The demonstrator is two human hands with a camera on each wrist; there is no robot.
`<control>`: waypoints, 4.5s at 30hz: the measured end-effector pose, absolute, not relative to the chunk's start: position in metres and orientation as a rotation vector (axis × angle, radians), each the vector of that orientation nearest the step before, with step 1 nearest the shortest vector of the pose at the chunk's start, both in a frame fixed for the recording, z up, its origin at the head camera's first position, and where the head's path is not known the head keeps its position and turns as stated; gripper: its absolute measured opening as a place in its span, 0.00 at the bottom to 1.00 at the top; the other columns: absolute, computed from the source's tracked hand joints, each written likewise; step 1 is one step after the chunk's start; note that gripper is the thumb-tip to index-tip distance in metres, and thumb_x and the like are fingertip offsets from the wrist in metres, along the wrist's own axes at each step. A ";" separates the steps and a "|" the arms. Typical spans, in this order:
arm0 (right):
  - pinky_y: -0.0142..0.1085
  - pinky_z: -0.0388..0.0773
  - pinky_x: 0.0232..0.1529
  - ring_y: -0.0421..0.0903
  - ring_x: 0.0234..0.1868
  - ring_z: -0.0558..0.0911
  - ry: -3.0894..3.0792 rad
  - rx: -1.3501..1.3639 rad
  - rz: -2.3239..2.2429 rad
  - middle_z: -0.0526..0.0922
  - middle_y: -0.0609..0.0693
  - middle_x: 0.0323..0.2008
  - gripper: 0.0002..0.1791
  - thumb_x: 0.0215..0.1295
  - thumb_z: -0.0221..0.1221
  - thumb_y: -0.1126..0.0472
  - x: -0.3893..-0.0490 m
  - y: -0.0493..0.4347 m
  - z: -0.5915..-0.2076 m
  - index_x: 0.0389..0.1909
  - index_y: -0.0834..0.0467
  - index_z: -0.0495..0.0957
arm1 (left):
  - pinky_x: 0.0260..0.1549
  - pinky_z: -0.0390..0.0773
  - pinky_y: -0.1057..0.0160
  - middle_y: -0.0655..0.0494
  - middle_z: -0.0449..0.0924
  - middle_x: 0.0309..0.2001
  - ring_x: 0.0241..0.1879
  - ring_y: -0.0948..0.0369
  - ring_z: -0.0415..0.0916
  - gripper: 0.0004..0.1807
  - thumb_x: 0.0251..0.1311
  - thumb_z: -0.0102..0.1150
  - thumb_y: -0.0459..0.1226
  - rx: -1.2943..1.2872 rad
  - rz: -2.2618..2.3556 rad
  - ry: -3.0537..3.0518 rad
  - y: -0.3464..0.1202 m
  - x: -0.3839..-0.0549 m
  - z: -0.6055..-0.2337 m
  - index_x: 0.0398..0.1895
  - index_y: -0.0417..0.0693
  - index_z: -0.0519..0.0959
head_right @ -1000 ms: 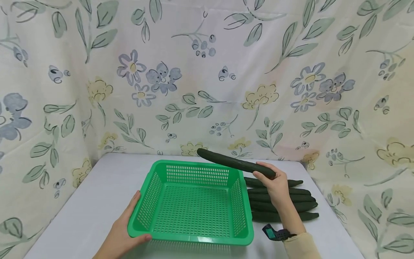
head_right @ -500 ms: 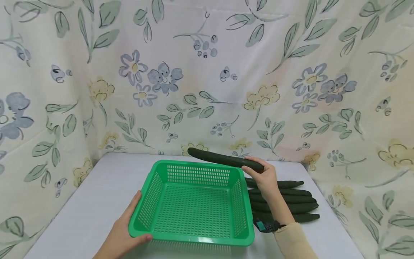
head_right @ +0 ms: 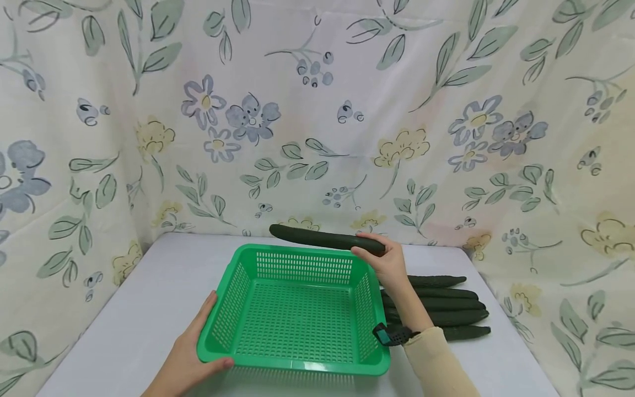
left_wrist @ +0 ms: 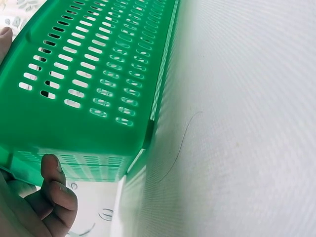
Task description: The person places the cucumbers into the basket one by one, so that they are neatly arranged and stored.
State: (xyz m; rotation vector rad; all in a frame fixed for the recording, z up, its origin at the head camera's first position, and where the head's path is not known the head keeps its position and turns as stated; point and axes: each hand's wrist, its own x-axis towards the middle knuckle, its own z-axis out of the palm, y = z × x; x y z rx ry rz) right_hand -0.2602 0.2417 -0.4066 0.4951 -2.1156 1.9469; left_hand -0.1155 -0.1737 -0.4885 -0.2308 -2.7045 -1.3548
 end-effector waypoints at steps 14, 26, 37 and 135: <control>0.31 0.85 0.49 0.41 0.54 0.85 -2.146 0.539 1.955 0.82 0.49 0.60 0.23 0.67 0.69 0.72 -0.271 0.210 -0.400 0.62 0.71 0.80 | 0.67 0.68 0.29 0.46 0.43 0.87 0.80 0.35 0.53 0.77 0.43 0.87 0.55 -0.228 -1.370 -2.708 -0.172 -0.116 -0.486 0.89 0.60 0.40; 0.33 0.86 0.49 0.40 0.56 0.85 -2.163 0.572 1.971 0.80 0.53 0.65 0.23 0.67 0.70 0.72 -0.276 0.201 -0.409 0.62 0.72 0.80 | 0.65 0.70 0.28 0.45 0.43 0.87 0.80 0.35 0.54 0.76 0.44 0.86 0.55 -0.245 -1.363 -2.700 -0.173 -0.119 -0.490 0.89 0.59 0.40; 0.38 0.87 0.46 0.44 0.49 0.87 -2.292 0.635 1.918 0.84 0.56 0.59 0.21 0.66 0.72 0.66 -0.277 0.196 -0.420 0.60 0.64 0.84 | 0.62 0.73 0.30 0.46 0.44 0.87 0.79 0.34 0.57 0.75 0.45 0.86 0.53 -0.241 -1.364 -2.692 -0.175 -0.115 -0.494 0.89 0.64 0.39; 0.42 0.84 0.42 0.48 0.42 0.89 -2.882 0.635 1.215 0.91 0.45 0.39 0.15 0.72 0.69 0.50 -0.253 0.256 -0.406 0.46 0.58 0.91 | 0.61 0.75 0.34 0.47 0.43 0.87 0.78 0.35 0.58 0.74 0.47 0.85 0.52 -0.198 -1.430 -2.707 -0.174 -0.115 -0.487 0.89 0.63 0.40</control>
